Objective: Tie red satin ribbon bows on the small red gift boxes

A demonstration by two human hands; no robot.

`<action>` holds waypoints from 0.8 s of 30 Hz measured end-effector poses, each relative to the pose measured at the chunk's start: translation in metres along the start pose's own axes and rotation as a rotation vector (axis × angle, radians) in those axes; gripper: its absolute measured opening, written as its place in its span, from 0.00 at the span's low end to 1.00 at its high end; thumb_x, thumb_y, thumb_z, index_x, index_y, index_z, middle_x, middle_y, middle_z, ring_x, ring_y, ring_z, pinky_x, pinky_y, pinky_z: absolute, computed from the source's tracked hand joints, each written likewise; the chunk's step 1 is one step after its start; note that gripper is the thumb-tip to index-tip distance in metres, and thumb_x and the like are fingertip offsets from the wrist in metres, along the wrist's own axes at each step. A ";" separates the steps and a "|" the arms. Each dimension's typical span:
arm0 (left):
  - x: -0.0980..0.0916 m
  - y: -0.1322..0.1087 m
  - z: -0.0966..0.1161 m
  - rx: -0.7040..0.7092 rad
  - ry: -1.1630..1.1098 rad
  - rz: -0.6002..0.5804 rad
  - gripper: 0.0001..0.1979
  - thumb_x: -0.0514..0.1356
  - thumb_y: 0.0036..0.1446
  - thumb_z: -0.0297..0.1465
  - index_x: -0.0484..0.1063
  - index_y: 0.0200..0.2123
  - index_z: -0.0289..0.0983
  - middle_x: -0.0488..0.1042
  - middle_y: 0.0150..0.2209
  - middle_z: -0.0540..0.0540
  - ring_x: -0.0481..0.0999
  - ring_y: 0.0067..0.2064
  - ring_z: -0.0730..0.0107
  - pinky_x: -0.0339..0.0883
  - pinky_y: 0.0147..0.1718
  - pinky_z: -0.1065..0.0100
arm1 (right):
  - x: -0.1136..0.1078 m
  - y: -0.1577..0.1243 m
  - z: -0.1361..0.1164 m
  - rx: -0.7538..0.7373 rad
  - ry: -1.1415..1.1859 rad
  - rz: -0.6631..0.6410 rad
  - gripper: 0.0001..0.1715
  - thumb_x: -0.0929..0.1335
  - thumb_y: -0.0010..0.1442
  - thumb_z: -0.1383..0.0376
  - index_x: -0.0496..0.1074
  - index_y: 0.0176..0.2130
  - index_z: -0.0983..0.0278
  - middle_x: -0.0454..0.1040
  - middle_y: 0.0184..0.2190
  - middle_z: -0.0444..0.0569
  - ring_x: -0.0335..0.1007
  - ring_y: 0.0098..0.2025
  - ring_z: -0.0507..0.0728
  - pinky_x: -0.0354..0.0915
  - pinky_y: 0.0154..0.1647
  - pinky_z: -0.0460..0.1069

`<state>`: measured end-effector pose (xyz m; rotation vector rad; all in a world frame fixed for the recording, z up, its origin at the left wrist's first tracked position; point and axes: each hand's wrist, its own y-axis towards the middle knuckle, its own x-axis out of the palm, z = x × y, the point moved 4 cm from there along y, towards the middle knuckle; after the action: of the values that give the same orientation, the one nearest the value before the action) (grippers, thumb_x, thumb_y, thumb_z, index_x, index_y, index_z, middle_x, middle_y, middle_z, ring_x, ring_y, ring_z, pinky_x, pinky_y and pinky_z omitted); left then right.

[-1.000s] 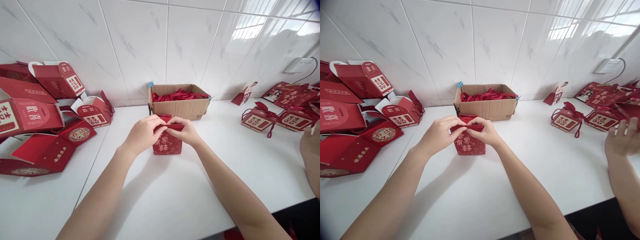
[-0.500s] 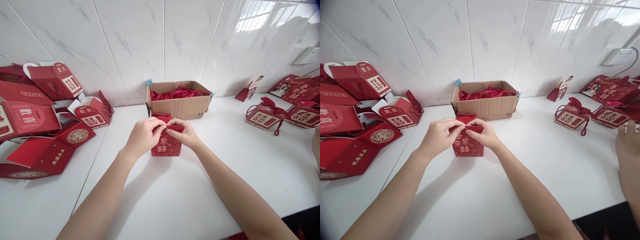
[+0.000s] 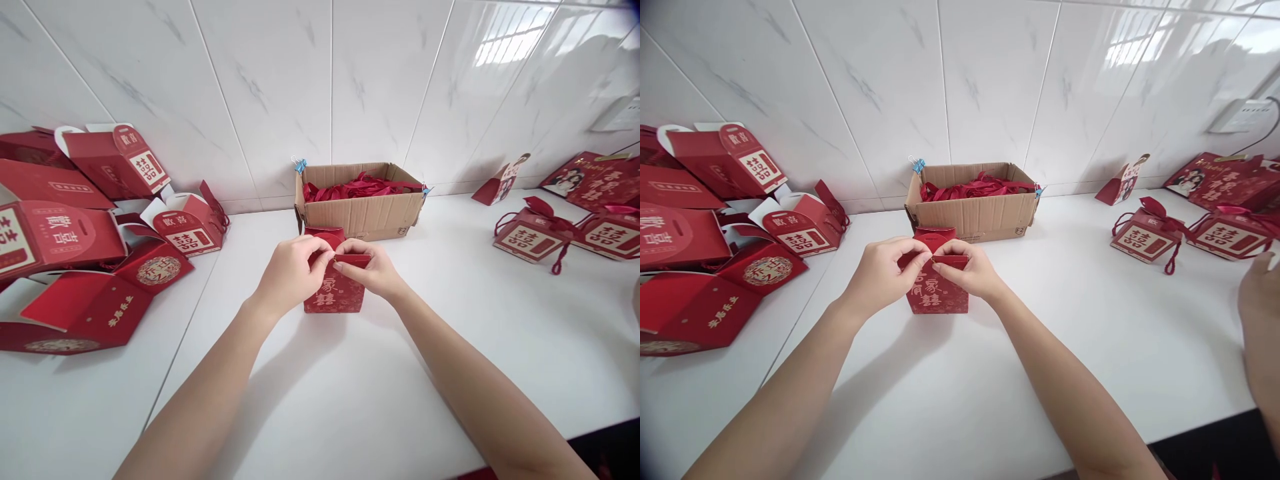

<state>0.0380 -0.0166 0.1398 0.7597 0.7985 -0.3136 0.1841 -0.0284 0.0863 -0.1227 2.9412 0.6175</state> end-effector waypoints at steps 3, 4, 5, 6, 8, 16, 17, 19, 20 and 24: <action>-0.001 0.000 0.001 0.002 -0.011 -0.015 0.08 0.55 0.56 0.28 0.73 0.28 0.37 0.75 0.28 0.51 0.70 0.28 0.73 0.62 0.28 0.71 | 0.000 -0.001 -0.002 0.044 0.000 -0.029 0.06 0.69 0.51 0.67 0.70 0.33 0.63 0.70 0.30 0.43 0.66 0.31 0.51 0.63 0.33 0.47; -0.001 -0.001 0.001 0.002 -0.013 -0.015 0.08 0.55 0.56 0.28 0.73 0.28 0.37 0.75 0.28 0.51 0.70 0.28 0.73 0.62 0.28 0.71 | 0.001 -0.001 -0.002 0.052 0.005 -0.035 0.06 0.69 0.51 0.67 0.69 0.33 0.63 0.70 0.30 0.43 0.65 0.31 0.51 0.63 0.32 0.46; -0.002 -0.001 0.001 0.002 -0.015 -0.014 0.08 0.55 0.56 0.28 0.73 0.28 0.37 0.75 0.28 0.51 0.70 0.28 0.73 0.62 0.28 0.71 | 0.001 -0.001 -0.003 0.054 0.010 -0.034 0.07 0.70 0.51 0.67 0.69 0.33 0.63 0.70 0.30 0.43 0.65 0.31 0.51 0.63 0.32 0.47; -0.002 -0.001 0.001 0.002 -0.018 -0.013 0.08 0.55 0.56 0.28 0.73 0.28 0.37 0.75 0.28 0.51 0.70 0.28 0.73 0.62 0.28 0.71 | 0.001 -0.001 -0.003 0.050 0.015 -0.027 0.07 0.70 0.51 0.66 0.70 0.33 0.63 0.71 0.30 0.43 0.66 0.31 0.51 0.63 0.33 0.47; -0.002 -0.001 0.000 -0.001 -0.028 -0.012 0.08 0.55 0.56 0.28 0.74 0.28 0.37 0.75 0.28 0.51 0.71 0.28 0.73 0.62 0.29 0.71 | 0.001 0.000 -0.003 0.035 0.015 0.005 0.06 0.70 0.51 0.64 0.70 0.32 0.64 0.71 0.30 0.44 0.66 0.33 0.52 0.63 0.35 0.47; -0.002 0.000 0.000 -0.008 -0.049 -0.022 0.08 0.55 0.56 0.28 0.73 0.28 0.38 0.75 0.28 0.51 0.71 0.29 0.73 0.63 0.29 0.71 | 0.003 0.001 -0.003 -0.105 -0.099 0.105 0.03 0.69 0.50 0.66 0.70 0.29 0.63 0.72 0.29 0.45 0.67 0.34 0.54 0.64 0.38 0.50; -0.002 -0.001 0.000 -0.010 -0.050 -0.023 0.08 0.55 0.56 0.28 0.73 0.28 0.38 0.75 0.28 0.51 0.71 0.29 0.73 0.63 0.29 0.71 | 0.003 0.001 -0.004 -0.129 -0.112 0.118 0.02 0.69 0.50 0.66 0.70 0.28 0.62 0.72 0.29 0.45 0.67 0.34 0.54 0.64 0.39 0.50; -0.002 -0.001 0.000 -0.013 -0.049 -0.026 0.08 0.54 0.56 0.28 0.73 0.28 0.37 0.75 0.28 0.50 0.71 0.29 0.72 0.63 0.29 0.70 | 0.004 0.001 -0.005 -0.157 -0.129 0.130 0.02 0.69 0.49 0.67 0.69 0.28 0.62 0.72 0.29 0.45 0.67 0.34 0.54 0.64 0.39 0.50; -0.001 -0.001 0.000 -0.017 -0.045 -0.029 0.08 0.54 0.56 0.28 0.72 0.28 0.37 0.75 0.29 0.50 0.71 0.29 0.72 0.63 0.29 0.70 | 0.004 0.000 -0.005 -0.161 -0.133 0.129 0.02 0.68 0.49 0.67 0.69 0.28 0.62 0.72 0.29 0.45 0.68 0.34 0.54 0.64 0.39 0.50; 0.000 -0.001 -0.002 -0.042 -0.021 -0.049 0.08 0.54 0.56 0.30 0.71 0.28 0.38 0.75 0.30 0.49 0.70 0.29 0.71 0.63 0.29 0.69 | 0.005 0.000 -0.005 -0.149 -0.145 0.111 0.02 0.68 0.50 0.67 0.69 0.28 0.62 0.72 0.30 0.45 0.68 0.34 0.54 0.65 0.39 0.51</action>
<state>0.0367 -0.0164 0.1380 0.6971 0.8023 -0.3466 0.1789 -0.0306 0.0902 0.0679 2.7751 0.8250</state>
